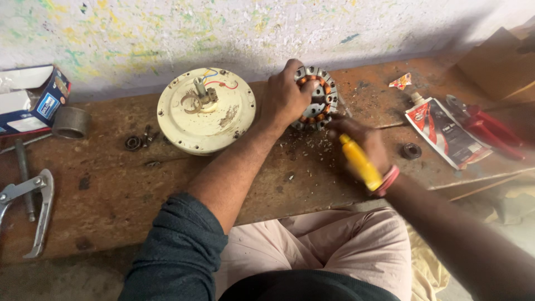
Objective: The person removes copper windings from a motor stator using pliers, scissors, and a screwdriver. They pull and cut the wires from the stator slots, leaving copper debris on the workbench.
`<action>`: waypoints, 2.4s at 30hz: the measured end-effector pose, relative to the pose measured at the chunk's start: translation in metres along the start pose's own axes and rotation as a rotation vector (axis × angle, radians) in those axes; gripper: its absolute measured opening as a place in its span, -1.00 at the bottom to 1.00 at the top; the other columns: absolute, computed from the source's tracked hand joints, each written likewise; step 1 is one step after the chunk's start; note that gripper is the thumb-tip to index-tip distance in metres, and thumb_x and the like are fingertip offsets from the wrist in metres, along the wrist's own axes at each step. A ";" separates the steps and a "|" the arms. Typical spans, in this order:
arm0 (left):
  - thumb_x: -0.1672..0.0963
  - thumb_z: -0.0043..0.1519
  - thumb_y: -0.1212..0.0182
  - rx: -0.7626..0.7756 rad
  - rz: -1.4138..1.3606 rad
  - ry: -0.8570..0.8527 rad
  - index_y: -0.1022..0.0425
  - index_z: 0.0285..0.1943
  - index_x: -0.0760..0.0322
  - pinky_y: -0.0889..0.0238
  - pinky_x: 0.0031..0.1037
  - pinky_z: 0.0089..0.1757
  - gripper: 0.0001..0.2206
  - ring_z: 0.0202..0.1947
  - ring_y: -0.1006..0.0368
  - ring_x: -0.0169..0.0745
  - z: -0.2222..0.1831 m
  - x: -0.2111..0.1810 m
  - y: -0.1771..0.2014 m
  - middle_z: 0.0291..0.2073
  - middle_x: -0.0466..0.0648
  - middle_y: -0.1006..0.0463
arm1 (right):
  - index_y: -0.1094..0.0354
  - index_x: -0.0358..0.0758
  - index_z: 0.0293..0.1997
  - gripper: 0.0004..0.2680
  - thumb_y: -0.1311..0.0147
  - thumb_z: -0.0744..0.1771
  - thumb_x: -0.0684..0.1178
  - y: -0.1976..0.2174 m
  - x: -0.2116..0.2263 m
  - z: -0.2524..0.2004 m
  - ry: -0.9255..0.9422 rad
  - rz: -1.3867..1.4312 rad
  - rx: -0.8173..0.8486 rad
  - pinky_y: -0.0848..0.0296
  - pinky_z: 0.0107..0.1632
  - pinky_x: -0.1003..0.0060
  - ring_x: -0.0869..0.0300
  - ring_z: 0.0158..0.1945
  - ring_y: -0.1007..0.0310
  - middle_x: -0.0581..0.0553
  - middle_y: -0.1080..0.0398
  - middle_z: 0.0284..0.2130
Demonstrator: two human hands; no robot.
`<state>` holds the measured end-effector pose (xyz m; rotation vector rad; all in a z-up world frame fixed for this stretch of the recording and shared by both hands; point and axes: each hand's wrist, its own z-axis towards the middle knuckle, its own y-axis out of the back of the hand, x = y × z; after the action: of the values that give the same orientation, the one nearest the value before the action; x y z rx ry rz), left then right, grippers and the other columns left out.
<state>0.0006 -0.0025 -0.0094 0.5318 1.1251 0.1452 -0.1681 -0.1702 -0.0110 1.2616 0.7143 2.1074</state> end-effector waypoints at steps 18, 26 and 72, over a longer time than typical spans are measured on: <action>0.06 0.22 -0.38 0.013 0.170 -0.007 -0.40 0.23 0.29 -0.37 -0.18 0.07 -0.56 0.07 -0.51 0.03 -0.005 -0.003 0.010 0.06 0.13 -0.55 | -0.27 0.08 0.34 -0.66 0.04 0.37 0.00 0.023 0.037 0.002 -0.128 -0.586 0.458 -0.53 -0.07 0.07 -0.02 -0.12 -0.56 -0.20 -0.53 -0.18; 0.17 0.19 -0.29 0.079 0.090 -0.140 -0.43 0.38 0.03 -0.31 -0.17 0.20 -0.49 0.20 -0.44 -0.03 0.010 0.022 0.013 0.23 0.08 -0.47 | -0.26 -0.20 0.35 -0.60 -0.11 0.32 -0.17 0.065 0.016 -0.007 0.046 0.283 0.315 -0.56 0.14 0.24 0.07 0.09 -0.59 -0.21 -0.50 0.12; -0.14 0.18 -0.23 -0.058 0.072 -0.048 -0.53 -0.21 0.29 -0.49 -0.33 -0.37 -0.56 -0.49 -0.65 -0.18 0.000 -0.014 0.018 -0.51 -0.03 -0.67 | -0.46 -0.24 -0.13 -0.79 -0.02 0.39 0.08 0.081 0.031 0.096 -0.182 -0.677 0.425 -0.52 -0.23 -0.09 -0.20 -0.39 -0.54 -0.37 -0.51 -0.46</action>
<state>-0.0031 0.0080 0.0106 0.5221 1.0523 0.2254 -0.1100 -0.1901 0.1032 1.1737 1.3313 1.3153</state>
